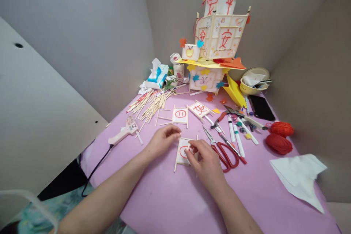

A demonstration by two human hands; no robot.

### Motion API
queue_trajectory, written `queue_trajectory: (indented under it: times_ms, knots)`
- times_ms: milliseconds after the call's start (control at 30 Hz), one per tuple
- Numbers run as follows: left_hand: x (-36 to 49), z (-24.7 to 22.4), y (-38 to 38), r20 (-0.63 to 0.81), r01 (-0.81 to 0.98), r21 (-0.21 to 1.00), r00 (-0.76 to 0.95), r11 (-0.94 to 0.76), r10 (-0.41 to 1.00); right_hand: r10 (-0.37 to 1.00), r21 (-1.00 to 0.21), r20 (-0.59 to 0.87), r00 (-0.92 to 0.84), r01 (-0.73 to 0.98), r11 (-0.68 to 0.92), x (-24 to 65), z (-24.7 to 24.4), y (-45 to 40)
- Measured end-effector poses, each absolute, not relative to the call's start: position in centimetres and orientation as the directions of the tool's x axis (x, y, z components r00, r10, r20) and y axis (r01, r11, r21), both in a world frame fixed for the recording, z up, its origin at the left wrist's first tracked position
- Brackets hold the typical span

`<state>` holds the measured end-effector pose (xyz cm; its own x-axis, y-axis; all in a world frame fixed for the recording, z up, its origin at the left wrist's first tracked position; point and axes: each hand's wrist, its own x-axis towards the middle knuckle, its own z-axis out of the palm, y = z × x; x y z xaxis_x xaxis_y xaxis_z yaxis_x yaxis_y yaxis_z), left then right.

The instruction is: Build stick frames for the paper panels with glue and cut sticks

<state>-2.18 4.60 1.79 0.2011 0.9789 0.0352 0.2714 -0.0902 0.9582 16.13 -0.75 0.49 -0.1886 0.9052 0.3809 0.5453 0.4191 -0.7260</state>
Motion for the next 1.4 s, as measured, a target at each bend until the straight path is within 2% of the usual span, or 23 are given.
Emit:
queue_trajectory:
  times_ms: [67, 133, 200, 300, 433, 533, 600, 667, 733, 800, 867, 967, 1167, 1400]
  knots:
    - [-4.0, 2.3, 6.5, 0.264, 0.604, 0.752, 0.090, -0.264, 0.960, 0.914, -0.729, 0.373, -0.161, 0.558, 0.396, 16.1, 0.4, -0.7]
    - [-5.7, 2.7, 8.5, 0.370, 0.823, 0.486, 0.111, -0.294, 0.922, 0.918, -0.731, 0.365, -0.156, 0.563, 0.386, 16.0, 0.4, -0.7]
    - [-6.8, 2.6, 10.2, 0.320, 0.913, 0.298, 0.178, -0.277, 0.931, 0.922, -0.733, 0.353, -0.162, 0.564, 0.380, 15.8, 0.3, -0.8]
    - [-7.4, 1.9, 11.9, 0.218, 0.949, 0.193, 0.208, -0.251, 0.953, 0.929, -0.735, 0.331, -0.167, 0.571, 0.365, 15.8, 0.1, -0.8]
    - [-7.4, 1.5, 12.7, 0.230, 0.961, 0.212, 0.127, -0.177, 0.965, 0.932, -0.691, 0.315, -0.178, 0.631, 0.354, 16.0, -0.2, -0.6]
    - [-7.3, 1.9, 12.0, 0.327, 0.967, 0.248, -0.022, -0.063, 0.945, 0.932, -0.582, 0.301, -0.201, 0.736, 0.347, 16.0, -0.3, -0.1]
    - [-6.8, 2.0, 10.8, 0.407, 0.947, 0.312, -0.057, -0.080, 0.912, 0.929, -0.497, 0.295, -0.221, 0.795, 0.347, 15.7, -0.1, 0.3]
    - [-5.7, 1.6, 9.0, 0.422, 0.885, 0.393, 0.066, -0.249, 0.904, 0.924, -0.421, 0.298, -0.238, 0.836, 0.351, 15.2, 0.2, 0.8]
    - [-4.4, 0.7, 7.1, 0.331, 0.758, 0.498, 0.281, -0.420, 0.901, 0.919, -0.361, 0.303, -0.252, 0.862, 0.356, 14.5, 0.5, 1.3]
    - [-3.3, -0.3, 5.7, 0.286, 0.679, 0.578, 0.351, -0.453, 0.891, 0.918, -0.310, 0.296, -0.265, 0.882, 0.354, 13.9, 0.6, 1.7]
    - [-2.5, -0.9, 4.8, 0.275, 0.641, 0.608, 0.383, -0.468, 0.882, 0.924, -0.280, 0.277, -0.265, 0.897, 0.341, 13.5, 0.4, 2.1]
    - [-2.2, -1.1, 4.5, 0.263, 0.618, 0.632, 0.397, -0.468, 0.879, 0.936, -0.292, 0.243, -0.255, 0.901, 0.321, 13.5, -0.1, 2.3]
    - [-2.7, -0.6, 4.7, 0.214, 0.636, 0.650, 0.371, -0.415, 0.904, 0.939, -0.396, 0.252, -0.234, 0.860, 0.321, 14.1, -0.5, 2.1]
    - [-2.6, -0.5, 4.8, 0.184, 0.666, 0.628, 0.375, -0.402, 0.909, 0.934, -0.367, 0.255, -0.252, 0.868, 0.335, 13.7, -0.2, 2.4]
